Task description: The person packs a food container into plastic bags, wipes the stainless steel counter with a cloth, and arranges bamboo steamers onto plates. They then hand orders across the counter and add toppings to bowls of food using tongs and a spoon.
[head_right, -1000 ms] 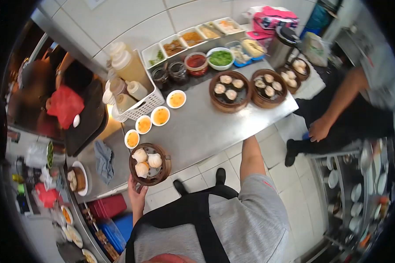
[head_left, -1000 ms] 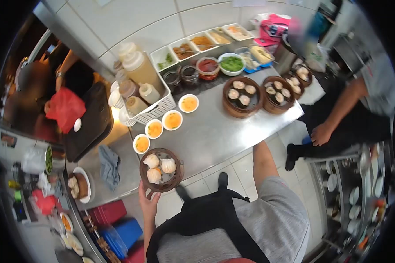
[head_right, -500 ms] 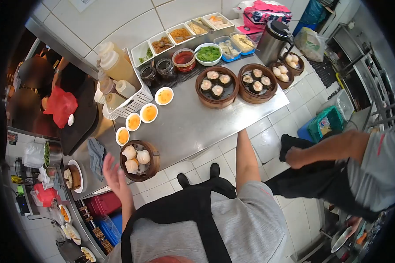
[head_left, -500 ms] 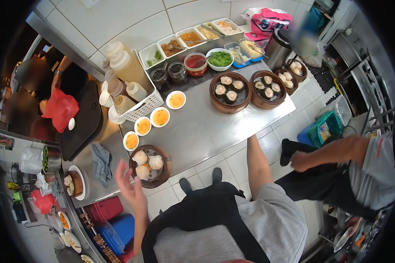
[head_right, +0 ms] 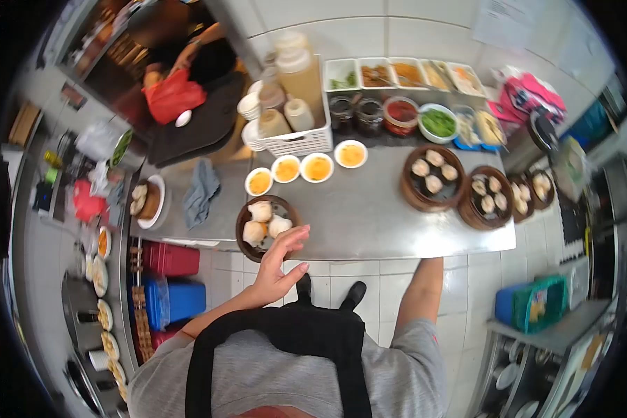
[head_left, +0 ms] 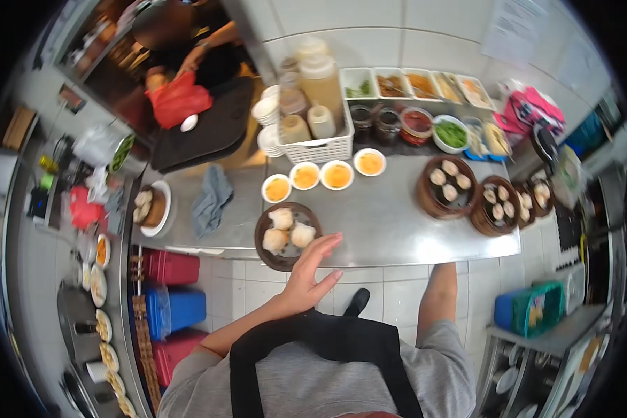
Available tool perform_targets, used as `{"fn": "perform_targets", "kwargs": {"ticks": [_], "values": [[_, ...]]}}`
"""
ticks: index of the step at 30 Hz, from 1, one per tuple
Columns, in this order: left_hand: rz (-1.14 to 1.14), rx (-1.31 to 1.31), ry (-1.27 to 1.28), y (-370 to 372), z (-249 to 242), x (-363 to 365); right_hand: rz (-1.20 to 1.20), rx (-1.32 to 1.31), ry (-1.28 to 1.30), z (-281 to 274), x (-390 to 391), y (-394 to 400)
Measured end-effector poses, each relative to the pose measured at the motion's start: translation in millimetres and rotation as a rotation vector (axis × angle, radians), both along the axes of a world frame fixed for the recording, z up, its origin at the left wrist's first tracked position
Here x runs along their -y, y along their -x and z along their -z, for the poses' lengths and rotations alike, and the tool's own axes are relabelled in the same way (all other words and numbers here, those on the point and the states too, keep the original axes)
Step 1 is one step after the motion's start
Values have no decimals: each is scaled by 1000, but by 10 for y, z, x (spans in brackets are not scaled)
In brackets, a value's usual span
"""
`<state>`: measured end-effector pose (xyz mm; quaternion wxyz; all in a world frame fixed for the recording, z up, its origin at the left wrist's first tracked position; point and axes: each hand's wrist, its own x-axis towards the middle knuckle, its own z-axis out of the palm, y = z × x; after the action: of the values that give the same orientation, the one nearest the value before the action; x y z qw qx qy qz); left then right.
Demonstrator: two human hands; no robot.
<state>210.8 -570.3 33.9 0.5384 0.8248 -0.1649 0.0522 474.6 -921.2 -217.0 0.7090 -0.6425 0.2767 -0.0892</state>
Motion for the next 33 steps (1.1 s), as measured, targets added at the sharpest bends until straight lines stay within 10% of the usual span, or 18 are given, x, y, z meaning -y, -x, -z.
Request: {"fn": "perform_targets", "kwargs": {"ticks": [23, 33], "values": [[-164, 33, -60, 294, -96, -574, 117, -22, 338, 554, 180, 861], [-552, 477, -265, -163, -843, -2608, 360, -107, 579, 511, 290, 1355]]}}
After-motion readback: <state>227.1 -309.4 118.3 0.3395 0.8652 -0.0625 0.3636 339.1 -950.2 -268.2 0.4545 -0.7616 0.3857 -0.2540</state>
